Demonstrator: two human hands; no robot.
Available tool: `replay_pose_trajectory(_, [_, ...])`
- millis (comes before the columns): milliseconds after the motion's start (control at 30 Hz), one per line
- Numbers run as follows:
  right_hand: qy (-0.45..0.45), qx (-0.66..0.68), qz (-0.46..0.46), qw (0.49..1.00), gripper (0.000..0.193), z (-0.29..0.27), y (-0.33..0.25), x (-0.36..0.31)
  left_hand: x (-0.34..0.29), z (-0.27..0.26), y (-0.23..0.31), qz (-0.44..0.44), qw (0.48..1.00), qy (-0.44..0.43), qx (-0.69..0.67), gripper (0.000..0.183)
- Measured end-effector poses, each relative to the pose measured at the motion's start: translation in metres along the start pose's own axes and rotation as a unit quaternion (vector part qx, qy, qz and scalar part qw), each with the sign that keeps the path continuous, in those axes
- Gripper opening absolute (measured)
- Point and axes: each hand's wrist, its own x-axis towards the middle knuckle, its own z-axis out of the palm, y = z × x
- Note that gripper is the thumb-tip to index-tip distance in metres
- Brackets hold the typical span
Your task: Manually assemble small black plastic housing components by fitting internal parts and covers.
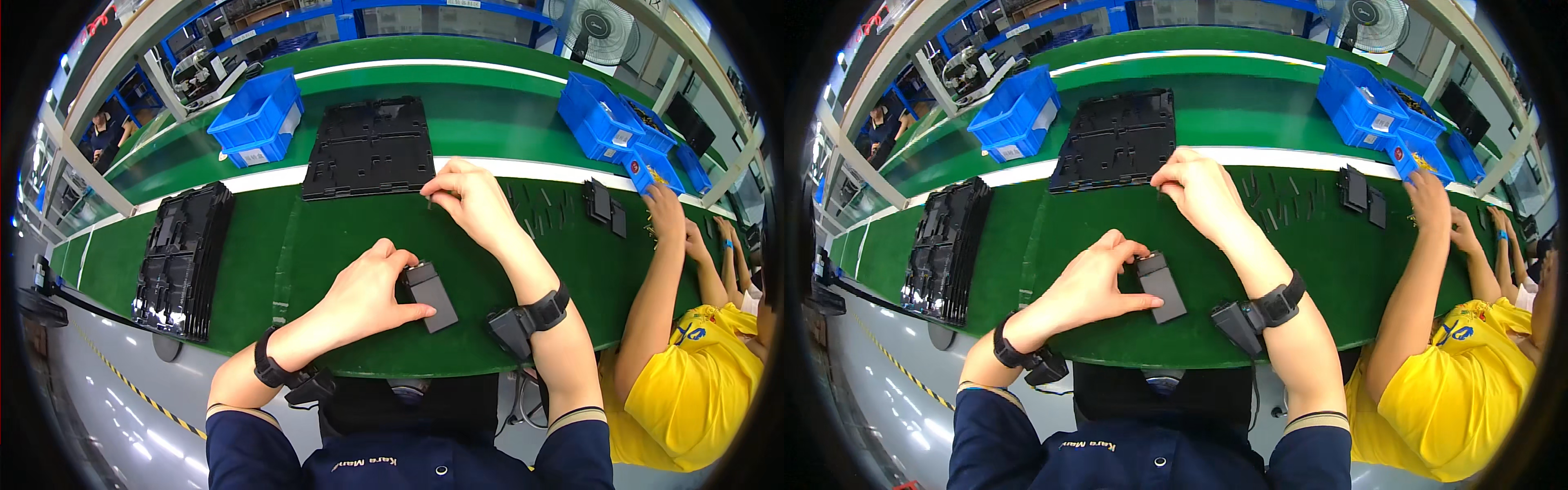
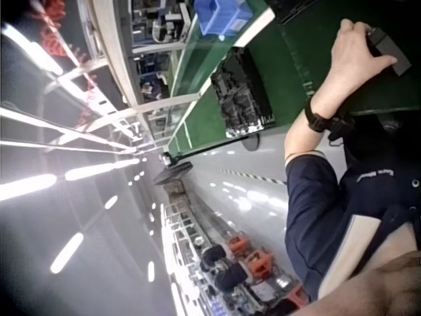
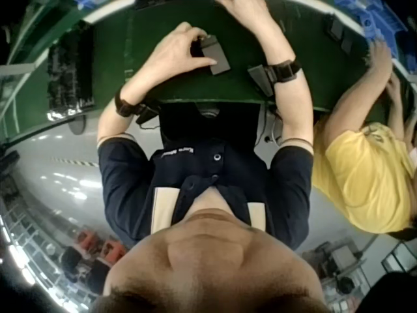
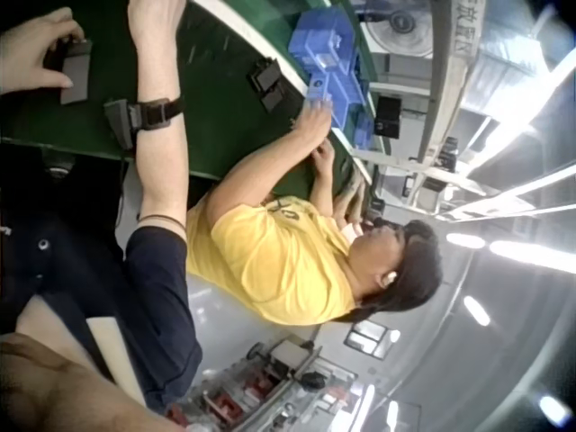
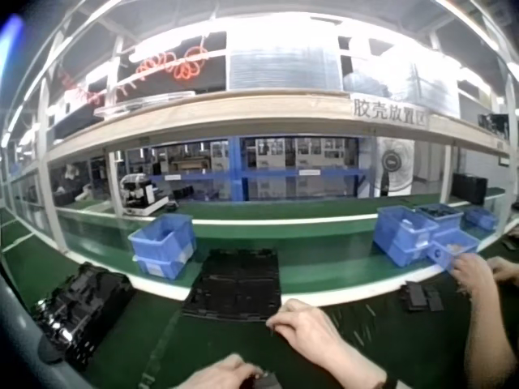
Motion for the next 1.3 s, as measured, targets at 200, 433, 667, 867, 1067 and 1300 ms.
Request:
replay_pose_trajectory(200, [-0.021, 0.08, 0.079, 0.993, 0.012, -0.006, -0.015, 0.002, 0.002, 0.012, -0.003, 0.013, 0.997, 0.02, -0.074, 0.052])
replay_pose_trajectory(433, [-0.212, 0.175, 0.066, 0.959, 0.012, -0.02, -0.006, 0.002, 0.003, 0.015, -0.011, -0.036, 0.93, -0.037, -0.363, 0.038])
replay_pose_trajectory(667, [-0.335, 0.345, 0.179, 0.858, 0.025, -0.018, -0.014, -0.001, 0.015, -0.012, -0.035, 0.002, 0.873, 0.076, -0.481, 0.04])
replay_pose_trajectory(867, [-0.186, 0.394, 0.231, 0.87, 0.022, 0.001, -0.019, -0.003, 0.016, -0.014, -0.041, -0.096, 0.865, 0.097, -0.484, 0.025])
replay_pose_trajectory(1067, [-0.059, 0.363, 0.224, 0.903, 0.018, -0.004, -0.023, 0.004, 0.019, -0.011, -0.051, -0.034, 0.854, 0.107, -0.509, 0.025])
replay_pose_trajectory(1300, [0.035, 0.335, 0.175, 0.925, 0.013, -0.005, -0.031, 0.003, 0.016, -0.013, -0.049, -0.039, 0.879, 0.123, -0.459, 0.025])
